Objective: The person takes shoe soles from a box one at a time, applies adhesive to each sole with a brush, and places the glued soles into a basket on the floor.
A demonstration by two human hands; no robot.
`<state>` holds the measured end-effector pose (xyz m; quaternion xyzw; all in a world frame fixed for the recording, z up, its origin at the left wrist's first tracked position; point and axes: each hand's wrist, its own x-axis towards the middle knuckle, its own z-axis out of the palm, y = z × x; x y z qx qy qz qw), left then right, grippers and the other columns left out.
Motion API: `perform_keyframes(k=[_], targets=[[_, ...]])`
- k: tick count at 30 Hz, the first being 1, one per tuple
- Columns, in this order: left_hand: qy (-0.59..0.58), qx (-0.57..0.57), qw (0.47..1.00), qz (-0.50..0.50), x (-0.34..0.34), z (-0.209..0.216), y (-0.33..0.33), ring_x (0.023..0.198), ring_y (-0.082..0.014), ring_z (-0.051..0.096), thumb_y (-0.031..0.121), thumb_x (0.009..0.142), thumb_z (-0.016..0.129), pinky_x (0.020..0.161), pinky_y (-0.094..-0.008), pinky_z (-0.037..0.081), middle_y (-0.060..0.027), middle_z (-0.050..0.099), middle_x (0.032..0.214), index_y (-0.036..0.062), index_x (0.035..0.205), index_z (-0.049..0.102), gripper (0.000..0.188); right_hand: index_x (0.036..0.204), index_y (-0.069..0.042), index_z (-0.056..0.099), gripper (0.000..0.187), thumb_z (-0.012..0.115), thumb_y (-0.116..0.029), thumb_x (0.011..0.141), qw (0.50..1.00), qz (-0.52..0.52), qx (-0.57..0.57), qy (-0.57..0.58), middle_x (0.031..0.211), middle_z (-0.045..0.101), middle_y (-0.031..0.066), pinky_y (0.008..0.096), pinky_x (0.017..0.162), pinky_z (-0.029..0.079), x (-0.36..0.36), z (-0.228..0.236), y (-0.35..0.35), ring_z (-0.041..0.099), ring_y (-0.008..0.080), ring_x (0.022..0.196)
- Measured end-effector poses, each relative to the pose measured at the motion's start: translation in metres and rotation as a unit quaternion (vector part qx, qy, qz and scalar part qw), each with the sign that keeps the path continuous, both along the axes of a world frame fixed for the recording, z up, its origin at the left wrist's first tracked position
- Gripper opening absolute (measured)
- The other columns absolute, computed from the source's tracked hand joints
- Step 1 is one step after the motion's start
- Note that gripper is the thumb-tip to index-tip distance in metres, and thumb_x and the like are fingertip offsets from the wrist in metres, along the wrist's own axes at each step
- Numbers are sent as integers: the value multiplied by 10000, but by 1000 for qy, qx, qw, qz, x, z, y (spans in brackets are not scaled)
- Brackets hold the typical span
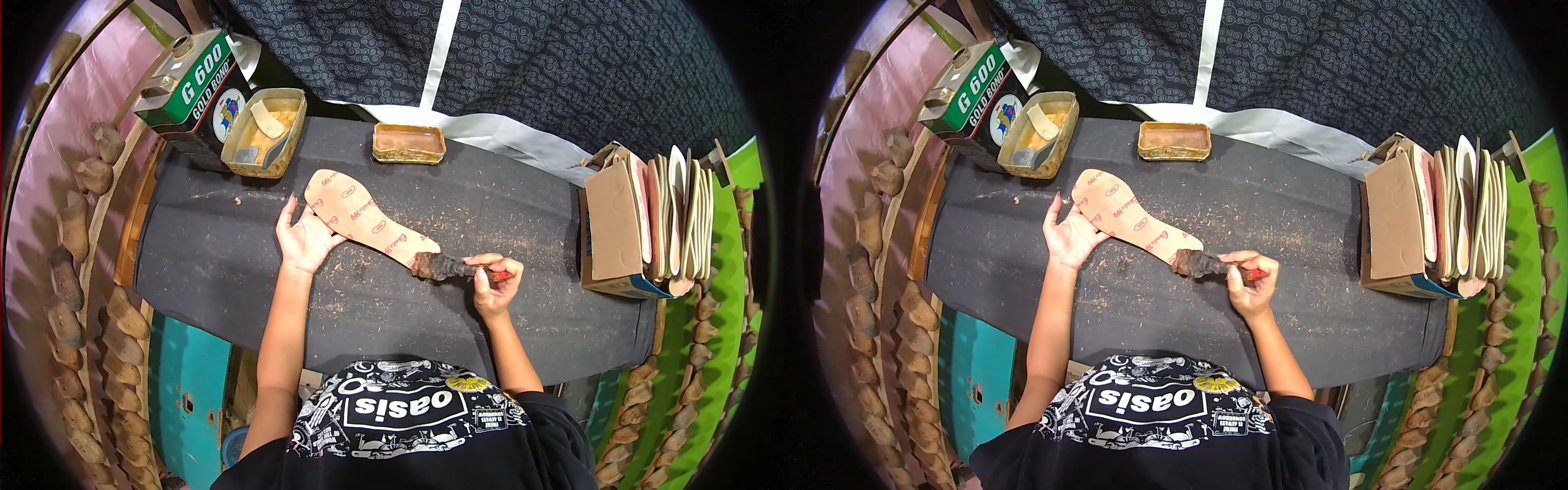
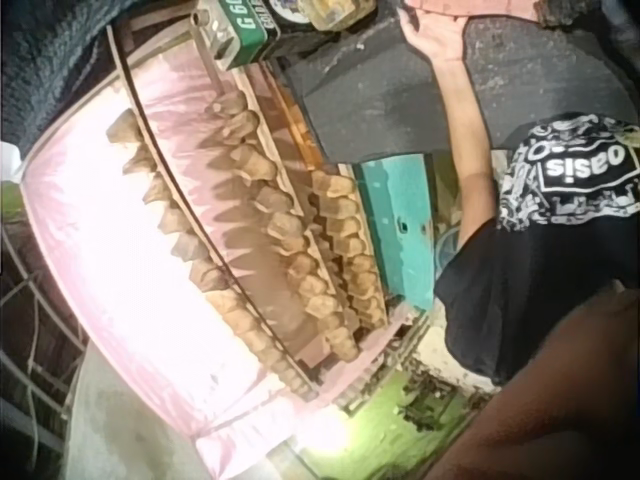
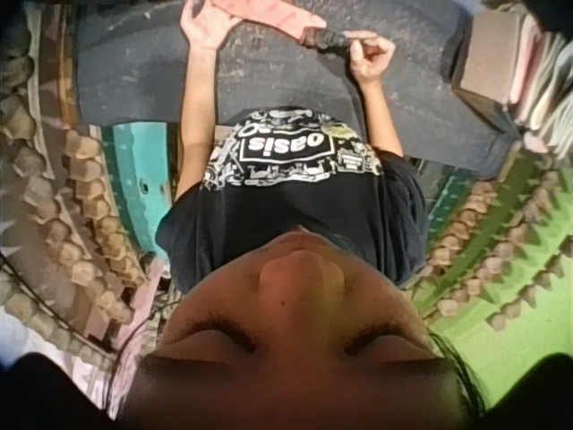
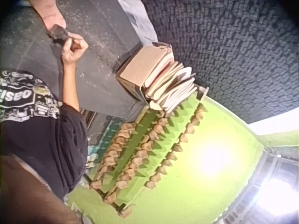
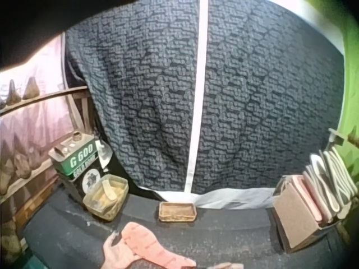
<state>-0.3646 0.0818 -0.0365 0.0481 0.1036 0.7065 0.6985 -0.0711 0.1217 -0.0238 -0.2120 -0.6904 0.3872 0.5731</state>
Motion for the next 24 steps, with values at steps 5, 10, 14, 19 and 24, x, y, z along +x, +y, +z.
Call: perform_keyframes(k=[5, 10, 14, 19, 24], targets=[[-4, 9, 1000, -4, 0, 1, 0, 1184, -327, 267, 450, 779, 364, 911, -546, 222, -134, 303, 1277, 79, 1240, 277, 599, 854, -59, 270, 230, 482, -28, 772, 998, -33, -23, 49, 769, 529, 174, 316, 691, 438, 12, 3, 9, 532, 206, 707], [-5, 6, 1000, -1, 1, -2, 1, 1183, -328, 268, 454, 778, 364, 913, -546, 220, -135, 304, 1276, 77, 1241, 275, 604, 872, -72, 278, 220, 477, -36, 787, 995, -41, -73, 58, 792, 539, 164, 236, 594, 439, 3, 9, 6, 517, 144, 677], [2, 11, 1000, -7, -1, -5, -1, 1181, -329, 271, 460, 776, 368, 910, -549, 221, -134, 307, 1274, 78, 1238, 280, 606, 881, -80, 278, 227, 484, -43, 793, 998, 0, -68, 7, 839, 537, 157, 208, 555, 430, 4, 5, 10, 516, 128, 671], [-2, 5, 1000, 0, 0, -4, 2, 1177, -335, 275, 463, 776, 369, 906, -551, 226, -136, 308, 1273, 78, 1232, 291, 602, 879, -83, 276, 229, 490, -69, 797, 997, -46, -62, 7, 802, 538, 141, 195, 523, 431, 19, 6, 18, 527, 135, 688], [-1, 9, 1000, -4, -1, -1, 2, 1170, -340, 286, 463, 776, 370, 902, -552, 232, -135, 310, 1272, 83, 1230, 293, 597, 879, -86, 280, 223, 486, -65, 795, 998, -26, -52, 27, 783, 540, 136, 194, 518, 427, 10, 7, 15, 525, 133, 677]])
